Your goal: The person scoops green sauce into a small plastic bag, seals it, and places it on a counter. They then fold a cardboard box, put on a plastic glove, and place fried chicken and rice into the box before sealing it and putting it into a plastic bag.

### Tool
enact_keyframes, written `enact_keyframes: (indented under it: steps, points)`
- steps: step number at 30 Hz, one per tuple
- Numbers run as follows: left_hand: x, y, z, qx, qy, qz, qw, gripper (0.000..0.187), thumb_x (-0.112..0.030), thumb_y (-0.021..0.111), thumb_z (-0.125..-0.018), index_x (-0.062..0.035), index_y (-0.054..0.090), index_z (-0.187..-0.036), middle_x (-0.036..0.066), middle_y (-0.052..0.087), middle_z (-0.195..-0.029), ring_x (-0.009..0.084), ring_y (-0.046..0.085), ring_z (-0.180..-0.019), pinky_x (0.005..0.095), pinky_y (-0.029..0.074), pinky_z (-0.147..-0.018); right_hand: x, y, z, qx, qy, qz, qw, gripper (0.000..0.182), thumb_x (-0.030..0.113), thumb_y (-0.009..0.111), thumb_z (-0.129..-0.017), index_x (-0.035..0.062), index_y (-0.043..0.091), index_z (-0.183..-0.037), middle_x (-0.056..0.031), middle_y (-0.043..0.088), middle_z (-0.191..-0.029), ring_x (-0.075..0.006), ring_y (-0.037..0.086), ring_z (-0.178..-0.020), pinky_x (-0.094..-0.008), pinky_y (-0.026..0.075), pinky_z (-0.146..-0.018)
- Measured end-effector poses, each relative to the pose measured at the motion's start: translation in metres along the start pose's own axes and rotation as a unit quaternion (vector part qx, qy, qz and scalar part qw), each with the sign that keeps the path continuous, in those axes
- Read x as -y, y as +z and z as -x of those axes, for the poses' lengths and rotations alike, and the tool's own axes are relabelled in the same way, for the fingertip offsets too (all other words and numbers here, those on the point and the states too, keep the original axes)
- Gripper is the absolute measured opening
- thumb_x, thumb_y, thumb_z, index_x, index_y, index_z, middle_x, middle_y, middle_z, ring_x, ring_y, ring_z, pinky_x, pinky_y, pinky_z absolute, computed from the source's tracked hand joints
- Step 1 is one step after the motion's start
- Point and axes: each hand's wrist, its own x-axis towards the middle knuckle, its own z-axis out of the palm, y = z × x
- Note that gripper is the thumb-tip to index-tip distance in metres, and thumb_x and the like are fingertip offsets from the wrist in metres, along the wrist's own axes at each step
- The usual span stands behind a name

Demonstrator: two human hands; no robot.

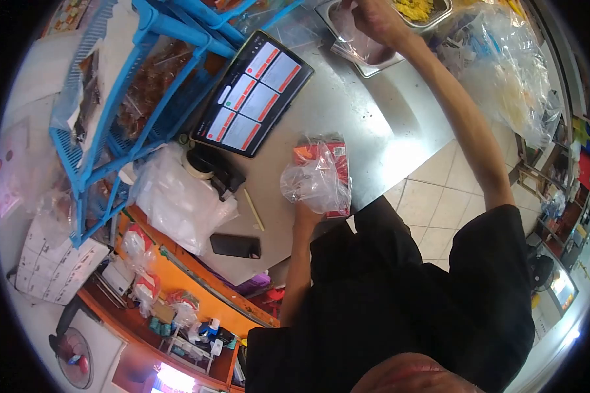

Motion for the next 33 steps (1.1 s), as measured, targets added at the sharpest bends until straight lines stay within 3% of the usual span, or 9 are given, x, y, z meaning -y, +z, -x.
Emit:
enact_keyframes:
  steps: [5,8,13,17,18,19,20,30,33]
  points:
    - [-0.01,-0.001,-0.008,-0.003,-0.009,0.002,1.0,0.038,-0.018,0.071,-0.072,-0.0058,0.062,-0.107,0.017,0.06,-0.109,0.0371,0.054,-0.105,0.0452,0.042,-0.094,0.002,0.018,-0.005,0.116,0.228,0.019,0.966,0.022,0.001,0.05,-0.078,-0.0021,0.052,-0.1,-0.0217,0.059,-0.078,-0.0387,0.058,-0.075,-0.0456,0.046,-0.068]
    - [-0.013,0.0,-0.01,-0.003,-0.015,0.003,1.0,0.037,-0.018,0.071,-0.072,-0.0058,0.062,-0.106,0.017,0.06,-0.109,0.037,0.054,-0.105,0.0453,0.042,-0.094,0.012,0.021,-0.014,-0.176,0.201,0.02,0.963,0.034,0.011,0.059,-0.078,0.0019,0.054,-0.11,-0.0208,0.063,-0.073,-0.0395,0.062,-0.075,-0.0447,0.049,-0.068]
    - [-0.021,0.0,-0.017,-0.006,-0.012,0.003,1.0,0.036,-0.017,0.071,-0.072,-0.0057,0.062,-0.106,0.017,0.06,-0.11,0.037,0.054,-0.106,0.0454,0.041,-0.094,-0.001,0.027,-0.023,0.001,0.387,-0.001,0.922,0.038,0.015,0.066,-0.074,0.0039,0.057,-0.109,-0.0217,0.064,-0.095,-0.0355,0.062,-0.085,-0.042,0.048,-0.073]
    - [-0.037,-0.004,-0.021,-0.014,-0.014,0.005,1.0,0.036,-0.017,0.071,-0.072,-0.0056,0.063,-0.105,0.017,0.059,-0.11,0.037,0.053,-0.106,0.0456,0.041,-0.094,-0.006,0.023,-0.008,-0.234,0.063,0.115,0.963,0.039,0.004,0.068,-0.071,0.0053,0.056,-0.108,-0.0162,0.056,-0.103,-0.0309,0.055,-0.085,-0.0375,0.044,-0.071]
    - [-0.041,-0.004,-0.02,-0.015,-0.018,0.005,1.0,0.036,-0.017,0.071,-0.072,-0.0056,0.063,-0.105,0.017,0.059,-0.11,0.037,0.053,-0.106,0.0456,0.041,-0.094,0.005,0.014,-0.008,-0.27,0.218,-0.092,0.933,0.039,-0.003,0.066,-0.071,0.006,0.055,-0.107,-0.0142,0.052,-0.104,-0.0305,0.052,-0.091,-0.0367,0.043,-0.074]
    - [-0.044,-0.005,-0.024,-0.017,-0.02,0.007,1.0,0.035,-0.017,0.07,-0.072,-0.0056,0.063,-0.105,0.017,0.059,-0.11,0.037,0.053,-0.106,0.0456,0.041,-0.094,0.023,-0.013,-0.014,-0.341,0.03,0.197,0.919,0.039,-0.007,0.064,-0.074,0.0049,0.052,-0.109,-0.0138,0.053,-0.108,-0.0275,0.054,-0.096,-0.0341,0.044,-0.078]
    - [-0.049,-0.007,-0.025,-0.02,-0.021,0.008,1.0,0.035,-0.017,0.07,-0.072,-0.0055,0.063,-0.104,0.017,0.059,-0.111,0.0369,0.053,-0.106,0.0457,0.041,-0.094,0.032,-0.027,-0.014,-0.339,-0.037,-0.054,0.938,0.035,-0.008,0.062,-0.078,0.0039,0.052,-0.109,-0.0124,0.056,-0.105,-0.0252,0.056,-0.096,-0.033,0.044,-0.081]
    - [-0.047,-0.033,-0.03,-0.01,-0.061,0.066,0.996,0.036,-0.015,0.071,-0.071,-0.0038,0.063,-0.104,0.016,0.059,-0.112,0.0337,0.053,-0.109,0.0439,0.04,-0.095,0.208,-0.007,0.14,0.254,0.342,-0.447,0.787,0.047,0.008,0.056,-0.084,0.0072,0.034,-0.126,-0.0148,0.058,-0.076,-0.0296,0.059,-0.072,-0.0397,0.047,-0.066]
    - [-0.057,-0.04,-0.043,-0.028,-0.059,0.119,0.991,0.037,-0.014,0.073,-0.07,-0.0027,0.062,-0.103,0.015,0.06,-0.11,0.0314,0.054,-0.109,0.0429,0.04,-0.094,0.225,0.042,0.18,0.075,0.152,-0.382,0.908,0.048,0.015,0.059,-0.083,0.0066,0.036,-0.125,-0.0191,0.06,-0.088,-0.0356,0.06,-0.085,-0.0444,0.048,-0.074]
